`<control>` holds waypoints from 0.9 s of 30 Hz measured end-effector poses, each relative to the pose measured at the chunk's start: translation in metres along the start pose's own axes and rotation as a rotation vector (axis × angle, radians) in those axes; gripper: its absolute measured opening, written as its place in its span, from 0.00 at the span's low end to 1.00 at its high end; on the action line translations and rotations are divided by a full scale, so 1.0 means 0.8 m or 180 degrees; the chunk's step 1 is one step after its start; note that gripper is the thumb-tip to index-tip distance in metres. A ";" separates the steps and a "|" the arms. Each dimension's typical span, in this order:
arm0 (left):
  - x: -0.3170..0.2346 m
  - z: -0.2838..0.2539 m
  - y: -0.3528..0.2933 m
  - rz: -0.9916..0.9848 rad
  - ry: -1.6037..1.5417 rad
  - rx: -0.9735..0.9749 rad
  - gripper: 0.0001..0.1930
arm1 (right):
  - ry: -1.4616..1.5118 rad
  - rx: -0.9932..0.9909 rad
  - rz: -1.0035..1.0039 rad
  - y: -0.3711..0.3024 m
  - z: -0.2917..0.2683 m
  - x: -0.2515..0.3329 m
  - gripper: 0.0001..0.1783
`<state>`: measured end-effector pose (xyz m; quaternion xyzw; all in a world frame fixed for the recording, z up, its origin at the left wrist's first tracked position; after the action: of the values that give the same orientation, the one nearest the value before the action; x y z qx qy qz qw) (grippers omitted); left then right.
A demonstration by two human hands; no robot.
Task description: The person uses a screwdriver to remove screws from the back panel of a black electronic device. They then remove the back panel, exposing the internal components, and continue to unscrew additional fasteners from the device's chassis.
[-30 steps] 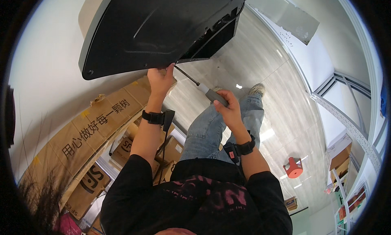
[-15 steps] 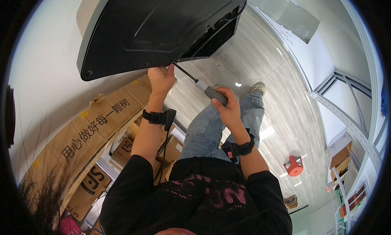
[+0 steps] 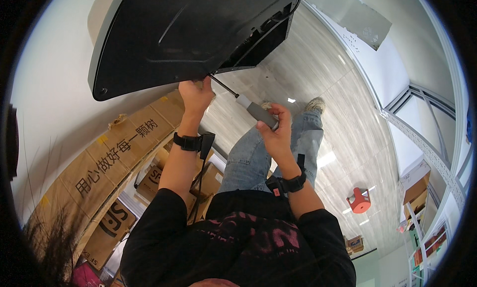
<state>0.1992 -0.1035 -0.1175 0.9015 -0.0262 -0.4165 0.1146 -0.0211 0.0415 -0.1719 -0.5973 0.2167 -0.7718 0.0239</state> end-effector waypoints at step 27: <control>0.001 0.004 0.002 -0.0198 -0.0262 -0.0129 0.15 | 0.1194 -0.0300 0.1027 -0.020 0.016 -0.031 0.25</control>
<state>0.1972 -0.1054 -0.1196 0.8815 0.0055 -0.4569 0.1186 0.0013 0.0598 -0.1860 -0.4018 0.3456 -0.8444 0.0783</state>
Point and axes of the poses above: each hand's wrist, its own y-axis towards the middle knuckle, its own z-axis out of the palm, x = y × z, the point moved 9 cm from there along y, towards the middle knuckle, and after that the axes turned 4 degrees about -z, right-handed, at the moved point
